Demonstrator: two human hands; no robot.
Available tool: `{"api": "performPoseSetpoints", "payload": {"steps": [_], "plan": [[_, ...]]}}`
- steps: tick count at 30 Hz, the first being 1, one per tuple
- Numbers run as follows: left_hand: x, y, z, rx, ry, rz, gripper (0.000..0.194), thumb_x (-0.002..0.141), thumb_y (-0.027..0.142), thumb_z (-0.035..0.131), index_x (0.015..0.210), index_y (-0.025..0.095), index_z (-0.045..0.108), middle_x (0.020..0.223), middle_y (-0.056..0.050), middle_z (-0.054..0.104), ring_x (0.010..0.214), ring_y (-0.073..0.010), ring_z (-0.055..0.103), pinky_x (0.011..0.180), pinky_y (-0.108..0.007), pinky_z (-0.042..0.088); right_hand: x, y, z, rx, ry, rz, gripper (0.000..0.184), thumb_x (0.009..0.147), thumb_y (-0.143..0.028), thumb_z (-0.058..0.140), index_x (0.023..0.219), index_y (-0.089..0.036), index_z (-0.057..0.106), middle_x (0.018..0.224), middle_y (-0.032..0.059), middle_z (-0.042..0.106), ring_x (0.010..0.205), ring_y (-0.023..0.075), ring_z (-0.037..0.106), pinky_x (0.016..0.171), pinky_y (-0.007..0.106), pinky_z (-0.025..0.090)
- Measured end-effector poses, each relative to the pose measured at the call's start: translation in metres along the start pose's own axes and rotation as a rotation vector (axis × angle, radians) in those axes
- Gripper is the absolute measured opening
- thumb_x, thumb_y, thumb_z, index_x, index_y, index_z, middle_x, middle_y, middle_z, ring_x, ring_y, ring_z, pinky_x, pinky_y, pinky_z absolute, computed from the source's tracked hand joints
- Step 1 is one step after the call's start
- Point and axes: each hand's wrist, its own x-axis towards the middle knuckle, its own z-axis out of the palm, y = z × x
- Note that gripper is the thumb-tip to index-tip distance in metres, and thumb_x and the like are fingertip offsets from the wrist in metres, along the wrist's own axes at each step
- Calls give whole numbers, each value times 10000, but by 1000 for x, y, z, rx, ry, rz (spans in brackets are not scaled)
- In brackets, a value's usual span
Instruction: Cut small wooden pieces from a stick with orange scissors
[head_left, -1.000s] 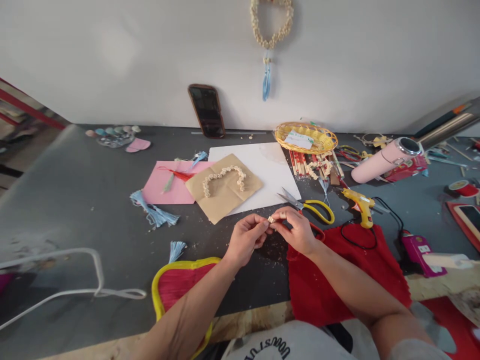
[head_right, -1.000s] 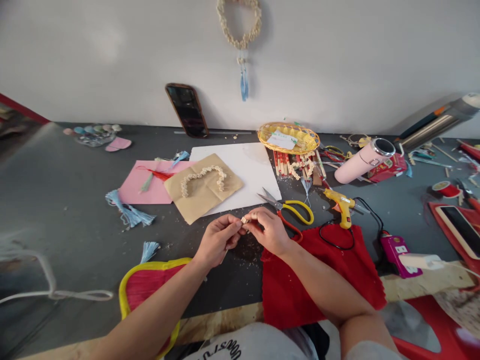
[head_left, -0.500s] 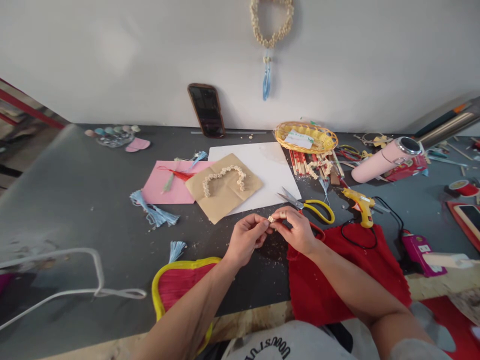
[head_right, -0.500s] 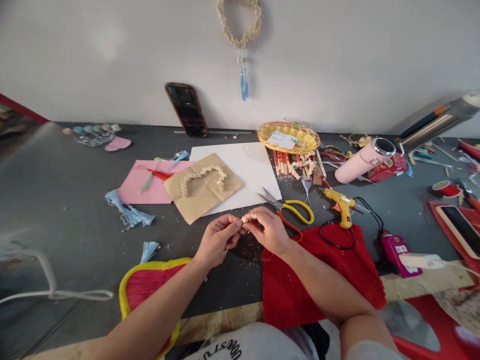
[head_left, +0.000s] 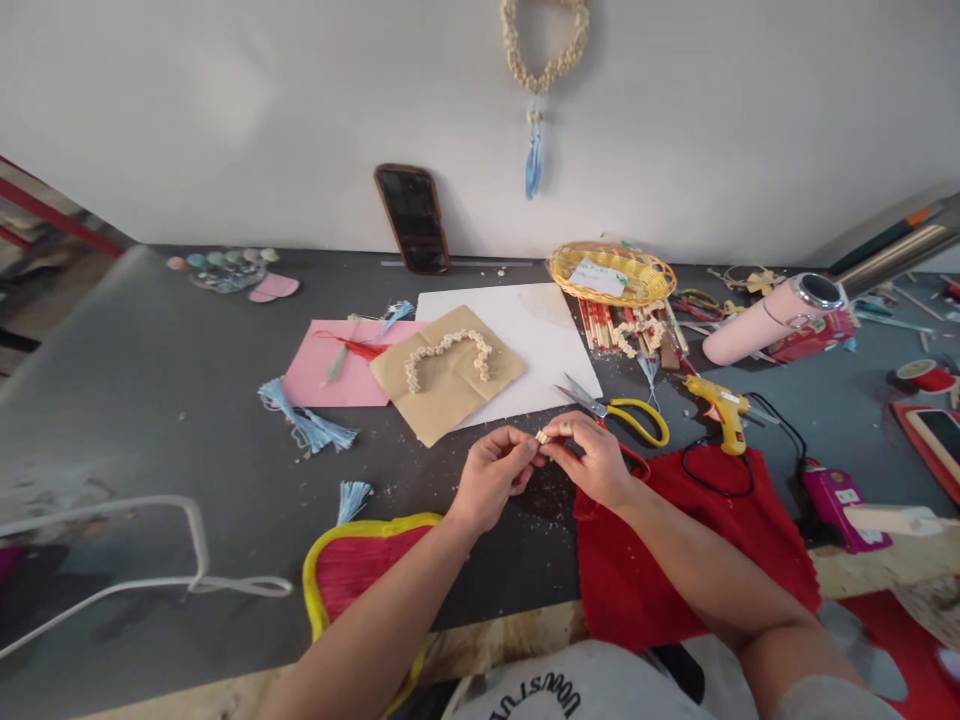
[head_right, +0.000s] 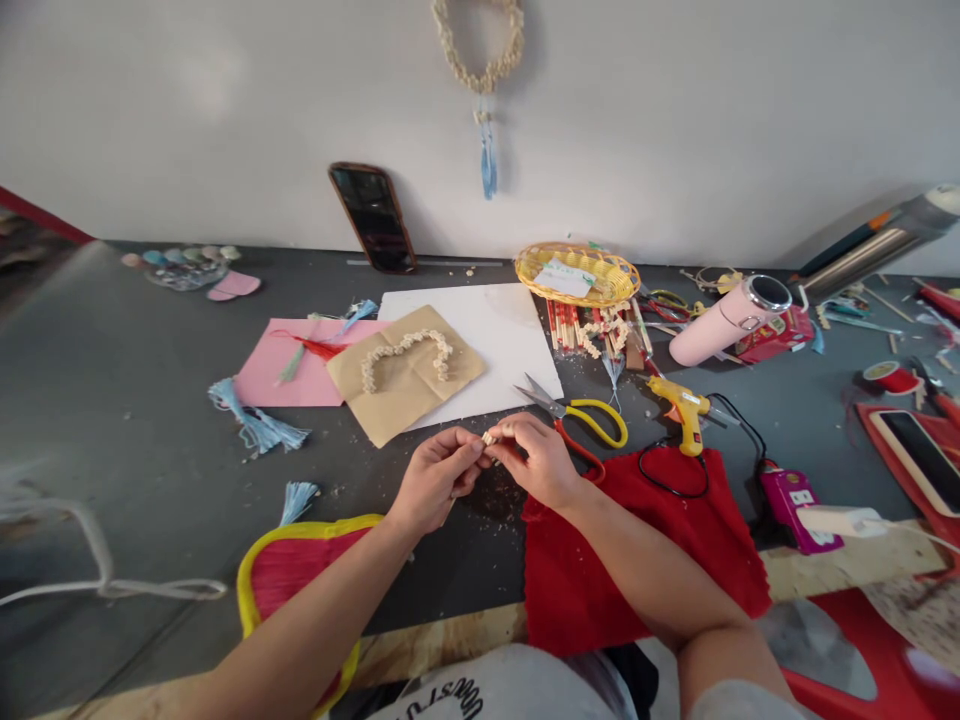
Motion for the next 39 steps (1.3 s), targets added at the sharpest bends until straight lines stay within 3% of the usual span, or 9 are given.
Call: {"api": "performPoseSetpoints", "payload": {"steps": [39], "plan": [[2, -2, -2, -20, -19, 10, 377, 648, 426, 819, 703, 127, 596, 580, -15, 636, 403, -32, 390, 371, -150, 205, 0, -1, 1, 7, 1, 3, 59, 890, -207, 626, 944, -221, 607, 889, 45, 692, 849, 161, 680, 765, 297, 576]]}}
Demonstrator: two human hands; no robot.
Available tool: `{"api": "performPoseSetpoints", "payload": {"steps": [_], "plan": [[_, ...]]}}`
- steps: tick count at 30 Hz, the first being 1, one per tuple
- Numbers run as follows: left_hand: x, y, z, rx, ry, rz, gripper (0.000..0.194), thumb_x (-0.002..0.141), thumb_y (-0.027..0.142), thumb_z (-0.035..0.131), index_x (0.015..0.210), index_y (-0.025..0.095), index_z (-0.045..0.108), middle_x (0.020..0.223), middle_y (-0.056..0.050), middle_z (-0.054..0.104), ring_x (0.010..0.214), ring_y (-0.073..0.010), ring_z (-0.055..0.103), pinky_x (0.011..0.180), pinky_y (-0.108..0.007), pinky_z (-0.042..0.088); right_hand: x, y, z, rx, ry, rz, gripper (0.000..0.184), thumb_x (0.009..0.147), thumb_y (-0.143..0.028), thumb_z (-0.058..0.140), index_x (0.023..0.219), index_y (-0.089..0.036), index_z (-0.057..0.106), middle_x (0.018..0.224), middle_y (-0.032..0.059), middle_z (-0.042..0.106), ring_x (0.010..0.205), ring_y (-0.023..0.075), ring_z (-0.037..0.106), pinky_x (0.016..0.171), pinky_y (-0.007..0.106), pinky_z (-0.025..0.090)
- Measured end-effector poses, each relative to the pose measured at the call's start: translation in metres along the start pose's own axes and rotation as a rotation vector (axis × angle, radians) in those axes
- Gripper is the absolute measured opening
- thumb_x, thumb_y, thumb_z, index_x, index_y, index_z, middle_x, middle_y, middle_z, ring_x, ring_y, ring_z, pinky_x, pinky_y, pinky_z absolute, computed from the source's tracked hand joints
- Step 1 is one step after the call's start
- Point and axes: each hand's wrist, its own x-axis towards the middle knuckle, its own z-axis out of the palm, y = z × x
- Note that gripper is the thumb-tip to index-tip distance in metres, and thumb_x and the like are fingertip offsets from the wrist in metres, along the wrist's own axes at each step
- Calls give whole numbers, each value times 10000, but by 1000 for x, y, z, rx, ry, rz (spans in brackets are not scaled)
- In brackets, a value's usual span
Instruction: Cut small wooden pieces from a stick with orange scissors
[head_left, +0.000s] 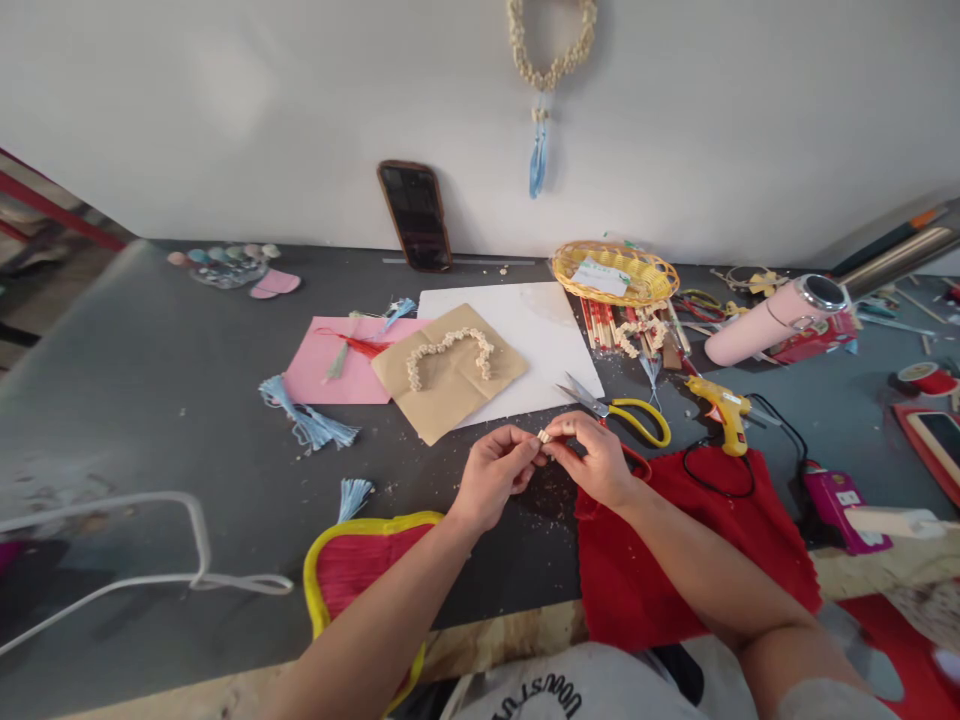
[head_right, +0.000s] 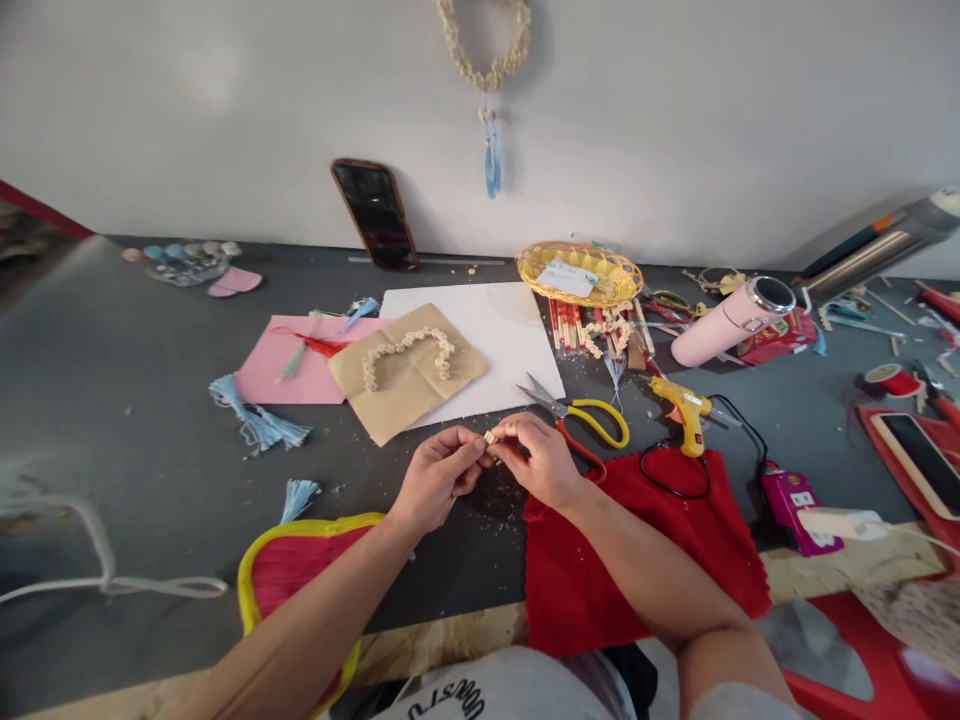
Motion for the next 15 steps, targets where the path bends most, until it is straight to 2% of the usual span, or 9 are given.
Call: {"api": "performPoseSetpoints", "payload": {"steps": [15], "plan": [[0, 2, 1, 10, 10, -4, 379, 640, 431, 817, 702, 129, 596, 573, -11, 631, 396, -29, 382, 372, -151, 206, 0, 1, 0, 10, -7, 23, 54, 890, -218, 626, 940, -232, 612, 887, 40, 695, 837, 160, 681, 755, 303, 579]]}}
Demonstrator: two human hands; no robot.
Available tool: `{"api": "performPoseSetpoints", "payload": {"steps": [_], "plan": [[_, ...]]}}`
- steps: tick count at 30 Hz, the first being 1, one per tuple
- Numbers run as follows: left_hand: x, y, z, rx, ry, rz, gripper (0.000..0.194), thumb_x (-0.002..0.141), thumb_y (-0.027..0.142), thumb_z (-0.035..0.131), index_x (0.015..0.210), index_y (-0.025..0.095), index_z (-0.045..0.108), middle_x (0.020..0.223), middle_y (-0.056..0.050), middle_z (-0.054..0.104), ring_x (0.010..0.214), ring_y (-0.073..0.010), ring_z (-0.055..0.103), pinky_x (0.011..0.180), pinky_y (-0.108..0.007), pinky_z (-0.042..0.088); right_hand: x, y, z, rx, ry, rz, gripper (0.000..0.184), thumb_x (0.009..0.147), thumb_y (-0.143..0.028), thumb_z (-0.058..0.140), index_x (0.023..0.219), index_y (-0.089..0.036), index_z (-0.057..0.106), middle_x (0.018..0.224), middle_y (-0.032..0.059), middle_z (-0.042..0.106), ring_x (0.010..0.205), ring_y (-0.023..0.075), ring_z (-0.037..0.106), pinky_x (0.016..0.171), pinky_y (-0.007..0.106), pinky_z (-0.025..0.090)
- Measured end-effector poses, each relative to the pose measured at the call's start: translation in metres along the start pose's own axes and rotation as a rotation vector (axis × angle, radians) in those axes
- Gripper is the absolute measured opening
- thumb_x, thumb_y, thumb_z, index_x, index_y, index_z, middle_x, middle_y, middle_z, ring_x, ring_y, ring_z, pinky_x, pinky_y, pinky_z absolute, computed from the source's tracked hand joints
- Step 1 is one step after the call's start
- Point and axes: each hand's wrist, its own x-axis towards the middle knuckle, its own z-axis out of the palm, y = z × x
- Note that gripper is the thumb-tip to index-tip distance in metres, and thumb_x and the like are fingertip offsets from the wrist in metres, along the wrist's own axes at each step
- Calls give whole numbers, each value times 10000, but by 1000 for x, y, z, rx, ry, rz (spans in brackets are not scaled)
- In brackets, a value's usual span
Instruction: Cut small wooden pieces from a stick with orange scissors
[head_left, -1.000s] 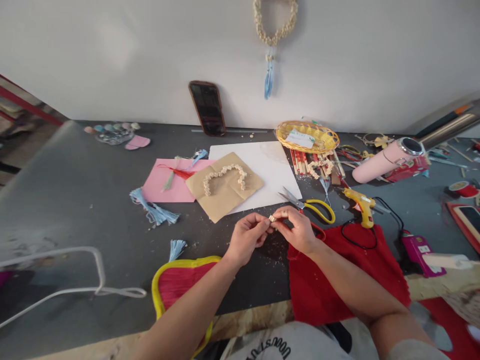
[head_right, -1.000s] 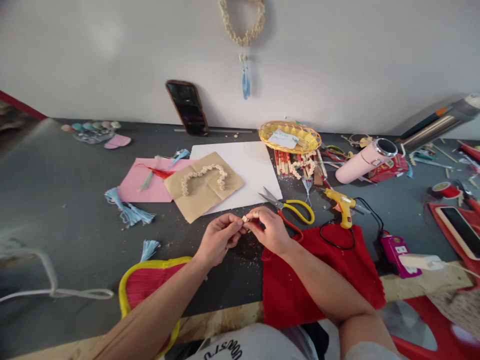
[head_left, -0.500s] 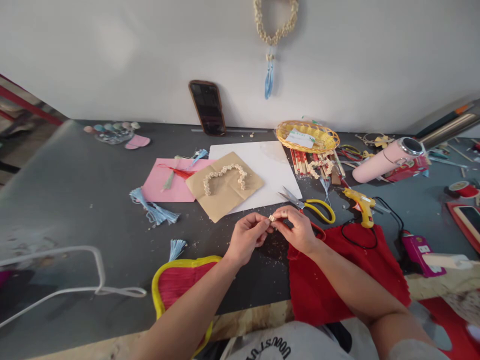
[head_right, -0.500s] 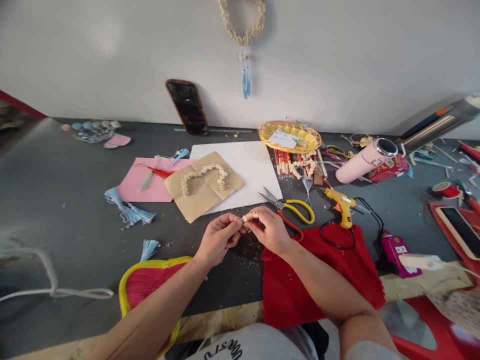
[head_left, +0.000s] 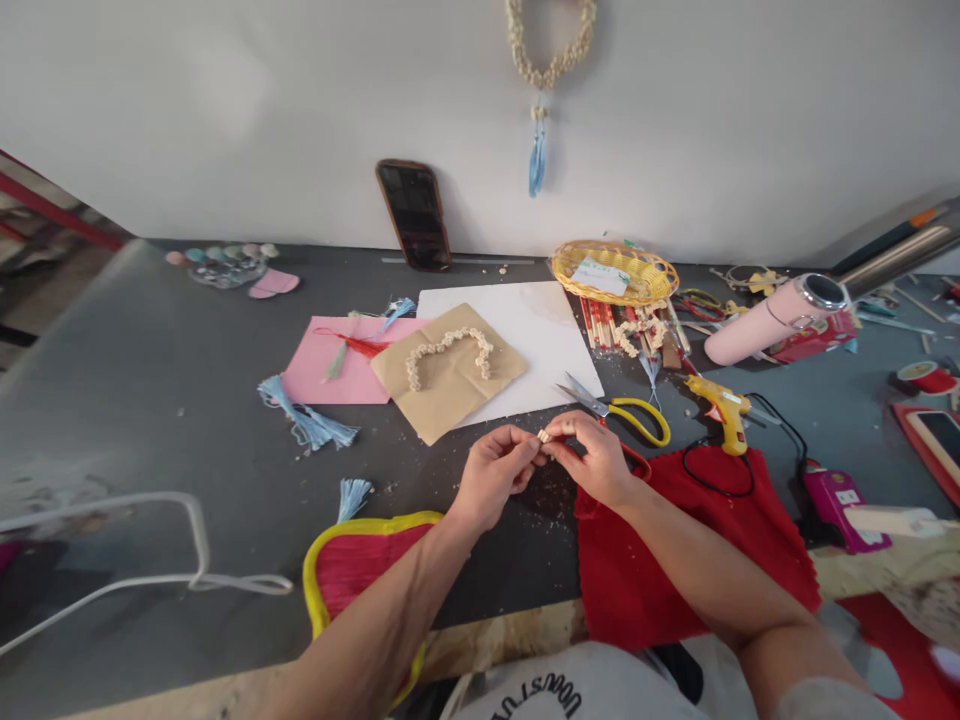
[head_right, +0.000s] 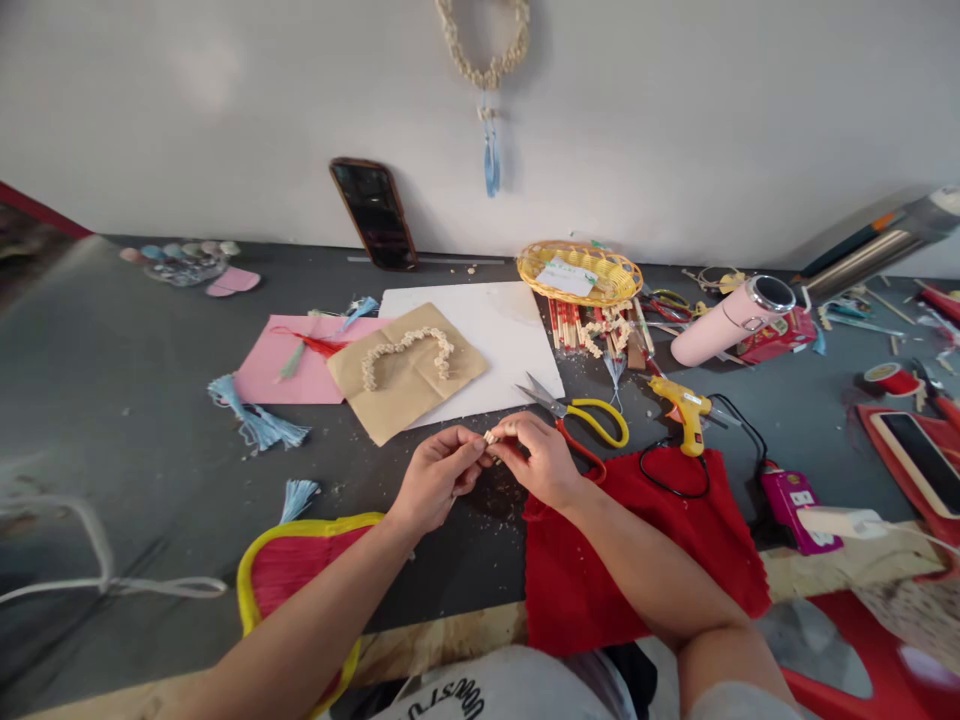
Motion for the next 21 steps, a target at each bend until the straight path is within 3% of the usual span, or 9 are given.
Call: {"api": "performPoseSetpoints", "payload": {"steps": [13, 18, 21], "plan": [[1, 1, 1, -13, 19, 4, 371, 629, 416, 821, 689, 129, 595, 569, -10, 622, 408, -31, 389, 372, -147, 207, 1, -1, 1, -1, 13, -27, 81, 883, -192, 631, 958, -219, 616, 890, 46, 687, 854, 161, 674, 772, 291, 574], [3, 1, 0, -61, 29, 16, 363, 621, 403, 818, 667, 132, 582, 572, -14, 622, 401, -29, 377, 369, -150, 192, -2, 4, -2, 66, 39, 144, 104, 900, -258, 613, 1000, -230, 604, 947, 53, 677, 844, 162, 677, 778, 303, 582], [3, 1, 0, -65, 19, 23, 361, 626, 411, 806, 668, 136, 577, 571, -19, 626, 398, -30, 370, 368, -154, 191, 10, 7, -6, 65, 18, 201, 130, 905, -291, 599, 1018, -225, 598, 941, 51, 679, 841, 168, 683, 775, 309, 583]]}}
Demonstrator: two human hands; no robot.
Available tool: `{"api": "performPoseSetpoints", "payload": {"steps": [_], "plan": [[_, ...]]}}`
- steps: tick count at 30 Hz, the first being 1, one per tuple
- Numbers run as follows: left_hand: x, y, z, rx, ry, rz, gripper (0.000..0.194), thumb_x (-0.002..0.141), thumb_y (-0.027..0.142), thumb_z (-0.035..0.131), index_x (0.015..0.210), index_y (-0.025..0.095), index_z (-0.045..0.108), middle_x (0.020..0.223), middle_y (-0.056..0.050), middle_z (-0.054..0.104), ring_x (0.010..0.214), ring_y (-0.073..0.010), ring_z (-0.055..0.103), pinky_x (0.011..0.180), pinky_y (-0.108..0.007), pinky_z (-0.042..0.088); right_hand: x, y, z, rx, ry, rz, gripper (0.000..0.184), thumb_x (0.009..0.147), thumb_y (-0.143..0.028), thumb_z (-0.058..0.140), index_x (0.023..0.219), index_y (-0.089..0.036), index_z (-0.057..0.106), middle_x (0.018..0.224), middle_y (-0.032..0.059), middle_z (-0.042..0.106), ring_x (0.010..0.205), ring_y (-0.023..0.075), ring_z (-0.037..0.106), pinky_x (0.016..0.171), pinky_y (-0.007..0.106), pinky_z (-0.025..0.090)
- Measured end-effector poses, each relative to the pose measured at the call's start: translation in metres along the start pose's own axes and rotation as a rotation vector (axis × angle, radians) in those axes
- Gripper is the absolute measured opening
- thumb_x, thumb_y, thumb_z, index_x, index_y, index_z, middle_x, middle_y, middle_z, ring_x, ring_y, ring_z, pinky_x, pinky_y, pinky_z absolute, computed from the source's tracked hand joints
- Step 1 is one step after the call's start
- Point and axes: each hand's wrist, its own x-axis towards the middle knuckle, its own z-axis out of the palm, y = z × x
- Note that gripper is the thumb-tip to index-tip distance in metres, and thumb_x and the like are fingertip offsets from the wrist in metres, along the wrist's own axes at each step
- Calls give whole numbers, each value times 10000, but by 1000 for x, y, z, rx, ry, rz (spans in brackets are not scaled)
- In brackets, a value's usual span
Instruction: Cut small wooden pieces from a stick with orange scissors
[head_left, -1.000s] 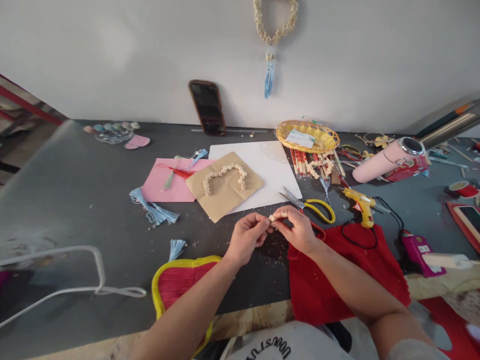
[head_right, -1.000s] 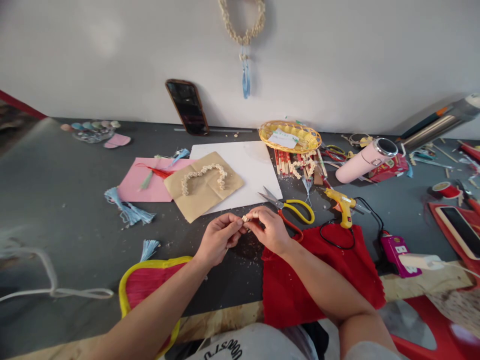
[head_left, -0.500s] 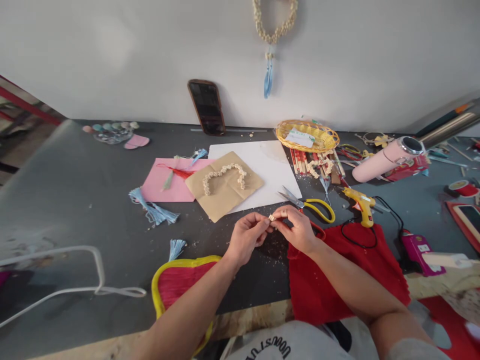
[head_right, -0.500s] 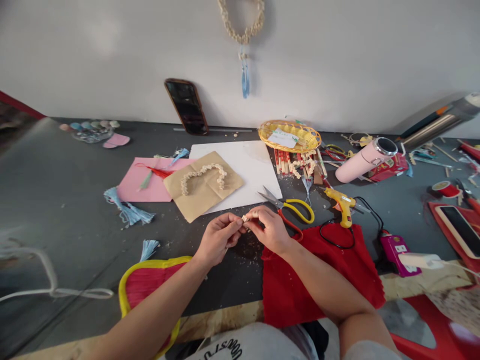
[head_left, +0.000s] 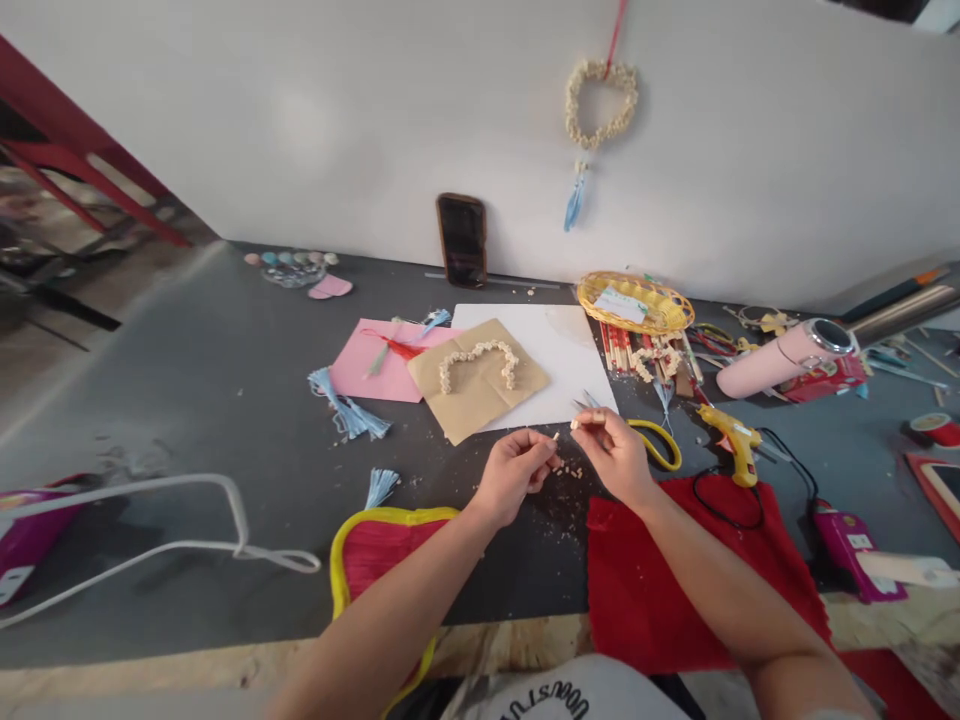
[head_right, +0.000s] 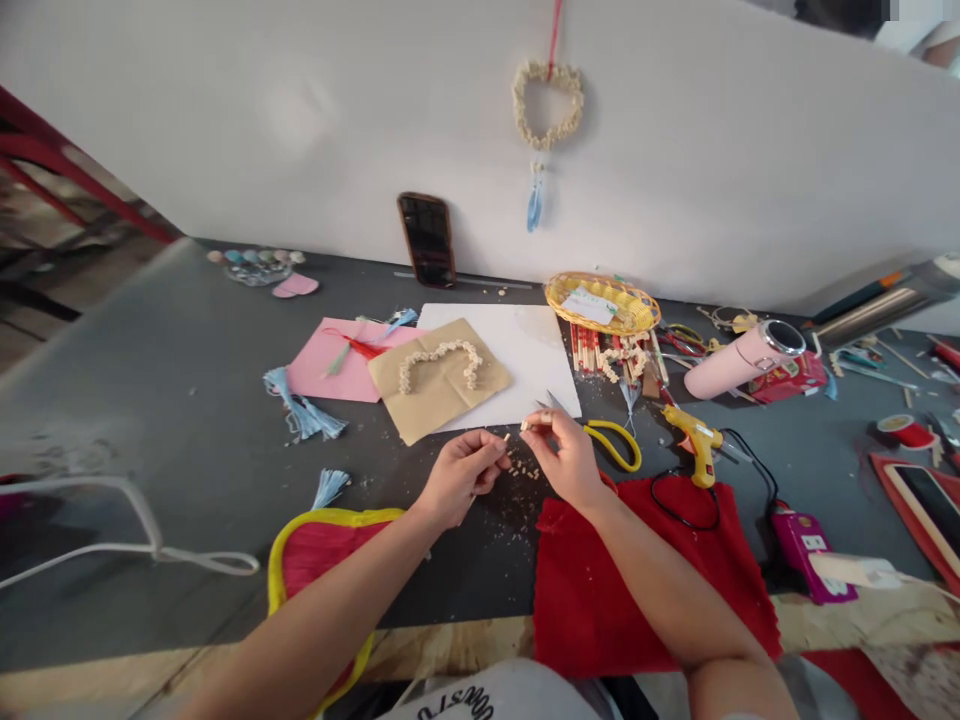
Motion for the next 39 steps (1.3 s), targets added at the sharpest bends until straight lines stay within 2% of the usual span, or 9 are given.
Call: {"api": "performPoseSetpoints", "payload": {"steps": [4, 9, 14, 17, 22, 28, 30, 33, 39], "plan": [[-1, 1, 1, 14, -6, 1, 357, 627, 411, 794, 672, 138, 568, 575, -17, 624, 406, -31, 369, 370, -152, 184, 38, -4, 1, -166, -155, -112, 89, 891, -246, 596, 969, -216, 626, 934, 43, 677, 777, 143, 660, 749, 283, 567], [-2, 1, 0, 29, -32, 28, 337, 633, 398, 781, 670, 137, 571, 582, -19, 625, 407, -31, 360, 371, -154, 183, 85, -6, 26, -312, -347, -146, 101, 879, -176, 596, 963, -173, 650, 922, 63, 690, 829, 153, 649, 718, 262, 539], [-1, -1, -3, 37, -47, 44, 358, 627, 417, 789, 680, 139, 570, 579, -24, 631, 397, -31, 352, 367, -156, 171, 102, -12, 52, -346, -408, -205, 245, 830, -79, 618, 1051, -181, 651, 999, 55, 697, 774, 123, 638, 755, 254, 521], [0, -1, -3, 38, -43, 44, 385, 615, 436, 805, 687, 136, 574, 576, -18, 623, 397, -30, 352, 369, -155, 164, 103, -18, 48, -356, -401, -200, 348, 827, -124, 654, 1167, -183, 611, 1030, 61, 683, 736, 112, 624, 728, 248, 524], [0, 0, -2, 47, -53, 35, 403, 603, 438, 824, 668, 136, 564, 583, -11, 614, 412, -26, 364, 375, -148, 174, 83, -26, -7, -366, -339, -193, 276, 860, -157, 619, 1135, -170, 623, 1082, 84, 662, 842, 139, 631, 739, 264, 537], [1, 0, -1, 81, -38, 57, 367, 623, 413, 808, 632, 129, 576, 600, -15, 617, 425, -30, 384, 369, -145, 189, 12, -20, -87, -486, -192, -71, 147, 892, -229, 586, 1019, -202, 653, 981, 69, 676, 878, 185, 651, 804, 340, 550], [1, 0, -1, 92, -40, 61, 352, 639, 403, 798, 625, 129, 578, 598, -17, 617, 427, -32, 381, 363, -147, 193, -15, -11, -95, -573, -225, -35, 106, 876, -226, 602, 967, -205, 653, 945, 68, 676, 912, 213, 650, 844, 385, 546], [2, -1, -1, 98, -36, 66, 335, 641, 384, 799, 634, 127, 584, 596, -17, 619, 427, -32, 377, 361, -145, 198, -42, 7, -92, -704, -230, -51, 208, 822, -199, 655, 1029, -188, 639, 1034, 114, 658, 1016, 281, 619, 922, 494, 512], [1, 0, 2, 99, -20, 74, 339, 630, 366, 808, 628, 132, 562, 595, -13, 617, 427, -31, 388, 365, -143, 194, -41, 30, -81, -772, -227, 11, 414, 776, -196, 681, 1177, -156, 584, 1129, 163, 639, 1090, 322, 596, 967, 527, 470]]}}
